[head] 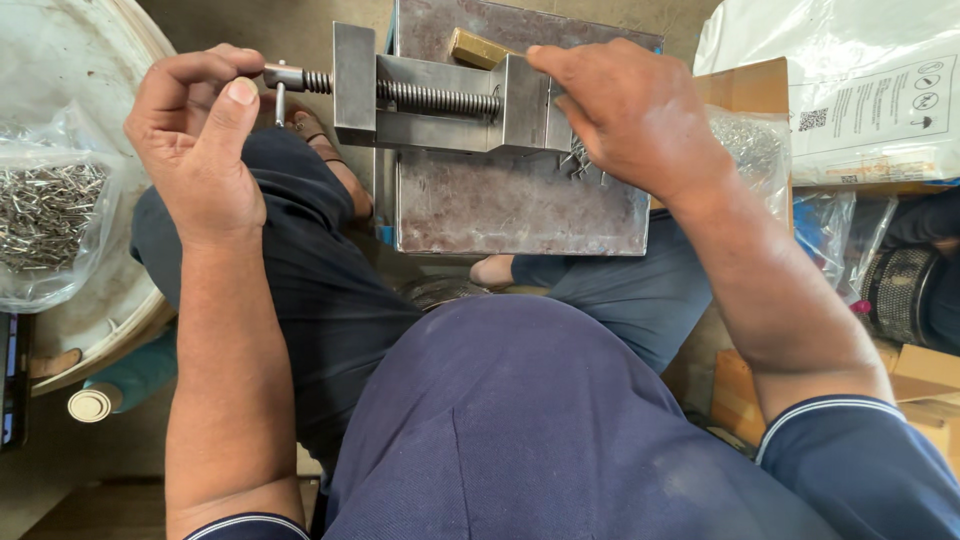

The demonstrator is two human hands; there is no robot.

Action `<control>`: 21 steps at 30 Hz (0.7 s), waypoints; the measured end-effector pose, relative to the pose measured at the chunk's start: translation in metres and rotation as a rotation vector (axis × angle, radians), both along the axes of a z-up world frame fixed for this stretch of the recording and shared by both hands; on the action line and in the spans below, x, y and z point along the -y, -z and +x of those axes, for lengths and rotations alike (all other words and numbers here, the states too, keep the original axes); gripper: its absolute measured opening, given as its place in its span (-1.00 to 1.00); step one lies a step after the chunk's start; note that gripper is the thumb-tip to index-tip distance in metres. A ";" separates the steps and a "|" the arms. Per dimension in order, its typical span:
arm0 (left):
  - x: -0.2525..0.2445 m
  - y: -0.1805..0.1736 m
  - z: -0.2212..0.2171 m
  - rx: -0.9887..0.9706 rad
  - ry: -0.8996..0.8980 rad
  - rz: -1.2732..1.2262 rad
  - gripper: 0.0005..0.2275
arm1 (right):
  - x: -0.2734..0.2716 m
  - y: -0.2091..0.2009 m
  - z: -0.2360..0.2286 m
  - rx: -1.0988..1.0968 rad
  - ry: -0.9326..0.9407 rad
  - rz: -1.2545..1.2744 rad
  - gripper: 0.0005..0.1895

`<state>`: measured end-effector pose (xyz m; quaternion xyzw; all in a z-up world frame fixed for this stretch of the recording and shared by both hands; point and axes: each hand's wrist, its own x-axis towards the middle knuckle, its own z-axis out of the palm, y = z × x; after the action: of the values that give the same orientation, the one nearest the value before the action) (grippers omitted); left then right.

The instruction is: The person sits on the floor and uses a manual metal bender to bend small metal pins. They repeatedly pick up pins, insert them into the bender's slot, and press down on the lever to bend them. The person also uses a small wooden block to tap the pins and occasionally gathers the bent pieces.

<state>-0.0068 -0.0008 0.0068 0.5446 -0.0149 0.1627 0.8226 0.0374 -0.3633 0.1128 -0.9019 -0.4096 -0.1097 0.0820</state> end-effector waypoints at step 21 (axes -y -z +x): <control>0.132 -0.006 -0.067 -0.092 0.304 0.462 -0.91 | 0.095 0.091 -0.083 -0.277 0.430 0.371 -0.89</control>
<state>-0.0740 -0.1324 0.0123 0.7161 -0.0958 0.0049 0.6914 -0.0456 -0.4586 0.0219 -0.9439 -0.1674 -0.0732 0.2750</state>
